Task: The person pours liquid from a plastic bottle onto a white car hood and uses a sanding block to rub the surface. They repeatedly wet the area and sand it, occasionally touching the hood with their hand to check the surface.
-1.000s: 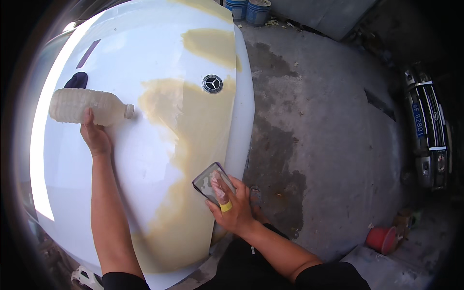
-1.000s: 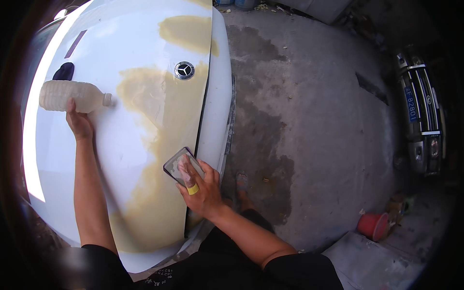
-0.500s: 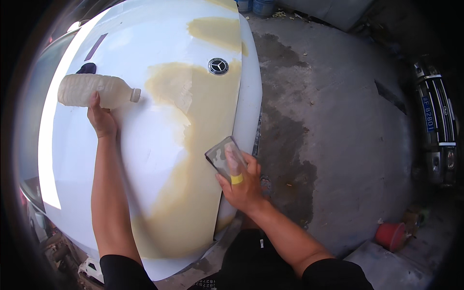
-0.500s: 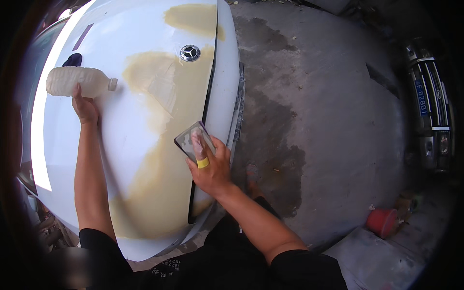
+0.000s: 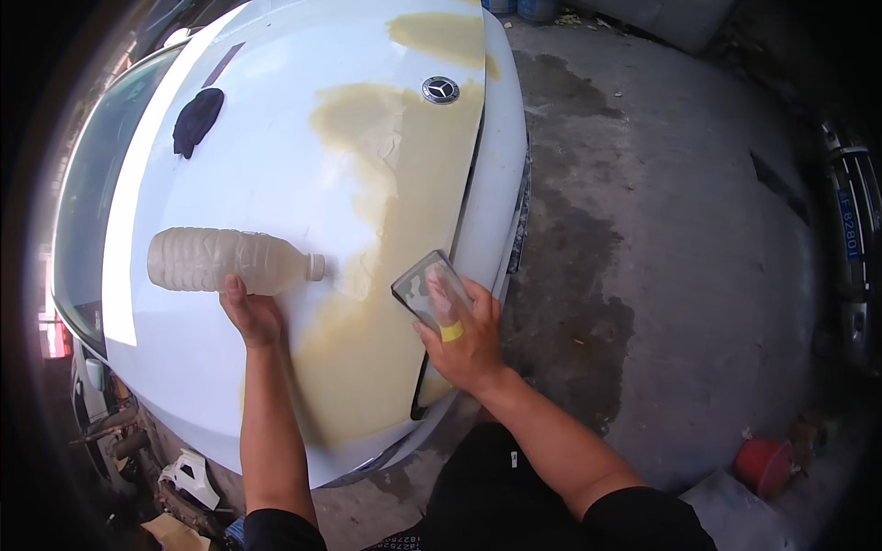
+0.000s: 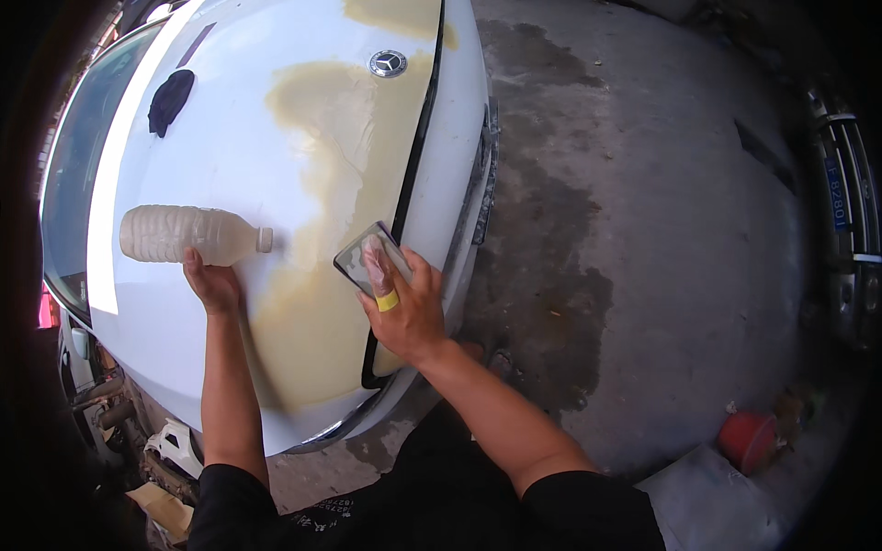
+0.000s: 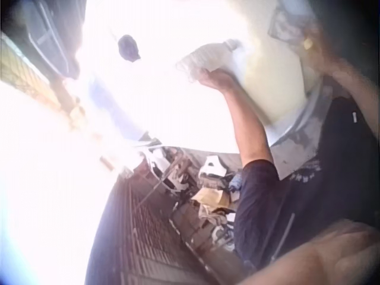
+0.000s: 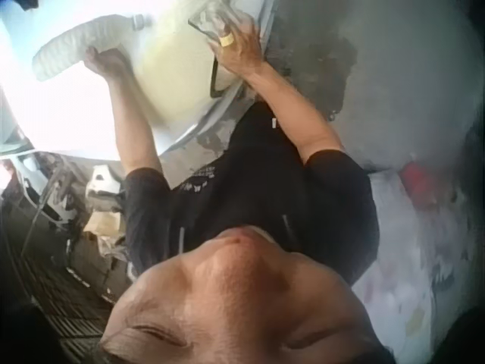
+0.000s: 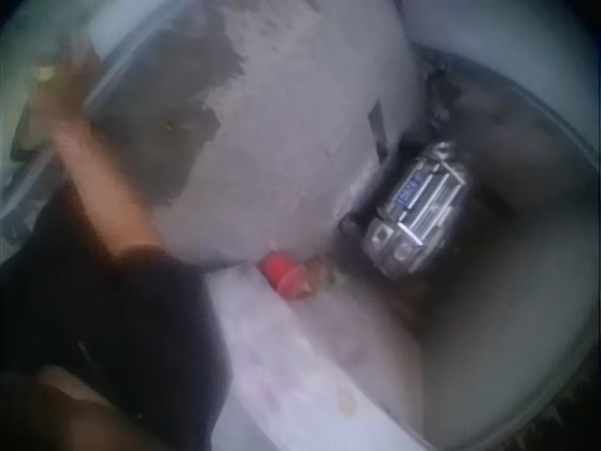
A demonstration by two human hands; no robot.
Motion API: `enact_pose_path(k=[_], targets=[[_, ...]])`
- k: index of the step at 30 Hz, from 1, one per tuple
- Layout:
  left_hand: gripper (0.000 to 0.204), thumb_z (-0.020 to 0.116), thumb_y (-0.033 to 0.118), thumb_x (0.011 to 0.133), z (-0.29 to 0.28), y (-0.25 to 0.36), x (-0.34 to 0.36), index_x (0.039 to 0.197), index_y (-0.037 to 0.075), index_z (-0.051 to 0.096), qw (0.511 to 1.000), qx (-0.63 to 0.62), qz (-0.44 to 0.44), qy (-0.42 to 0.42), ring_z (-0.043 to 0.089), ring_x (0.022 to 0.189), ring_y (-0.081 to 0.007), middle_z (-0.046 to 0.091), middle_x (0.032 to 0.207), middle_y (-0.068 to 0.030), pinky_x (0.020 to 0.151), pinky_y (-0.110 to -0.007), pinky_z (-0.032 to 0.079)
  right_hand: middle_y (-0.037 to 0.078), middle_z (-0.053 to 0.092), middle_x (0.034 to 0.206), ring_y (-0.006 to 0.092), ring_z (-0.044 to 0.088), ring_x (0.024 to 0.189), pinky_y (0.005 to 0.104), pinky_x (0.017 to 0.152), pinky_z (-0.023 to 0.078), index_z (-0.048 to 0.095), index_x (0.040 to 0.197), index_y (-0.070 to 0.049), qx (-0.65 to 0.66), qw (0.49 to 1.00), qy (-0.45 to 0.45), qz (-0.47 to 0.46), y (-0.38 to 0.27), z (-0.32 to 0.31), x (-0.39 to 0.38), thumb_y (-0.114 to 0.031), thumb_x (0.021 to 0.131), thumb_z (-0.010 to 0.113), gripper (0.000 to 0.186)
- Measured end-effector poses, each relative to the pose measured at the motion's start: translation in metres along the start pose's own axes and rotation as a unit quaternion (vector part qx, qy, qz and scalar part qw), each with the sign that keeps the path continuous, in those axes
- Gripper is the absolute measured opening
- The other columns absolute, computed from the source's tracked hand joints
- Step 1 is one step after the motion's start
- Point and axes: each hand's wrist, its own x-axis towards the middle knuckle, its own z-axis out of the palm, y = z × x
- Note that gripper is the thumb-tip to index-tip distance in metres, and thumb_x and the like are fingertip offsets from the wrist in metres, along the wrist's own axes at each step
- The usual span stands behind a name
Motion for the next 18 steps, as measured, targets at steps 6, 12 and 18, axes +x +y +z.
enact_pose_path(k=[6,12,18], targets=[[0.065,0.054,0.050,0.093,0.001,-0.006,0.006,0.129,-0.004,0.050,0.999,-0.031,-0.001,0.030,0.055,0.119,-0.0265,0.057,0.127,-0.0153,0.103,-0.041,0.042,0.013,0.056,0.132,0.0367,0.045,0.115,0.0471,0.096,0.036,0.040,0.143,-0.006,-0.043,0.995,0.064,0.063,0.047,-0.005,0.108,-0.024,0.085,0.069,0.067],[0.063,0.053,0.050,0.094,-0.002,-0.002,0.009,0.131,-0.002,0.050,1.000,-0.010,-0.012,0.014,0.054,0.121,-0.0260,0.057,0.129,-0.0135,0.105,-0.041,0.041,0.007,0.049,0.146,0.0365,0.045,0.122,0.0481,0.101,0.034,0.046,0.141,-0.015,0.013,0.999,-0.038,-0.022,-0.038,0.006,-0.101,-0.018,0.073,0.081,0.077],[0.059,0.051,0.047,0.097,-0.013,-0.004,0.009,0.130,-0.002,0.051,0.999,0.007,-0.032,0.025,0.054,0.122,-0.0258,0.057,0.130,-0.0136,0.105,-0.041,0.040,0.011,0.061,0.128,0.0351,0.048,0.115,0.0465,0.096,0.037,0.044,0.142,-0.008,-0.023,0.996,0.080,0.024,0.015,0.010,0.042,-0.021,0.079,0.074,0.071]])
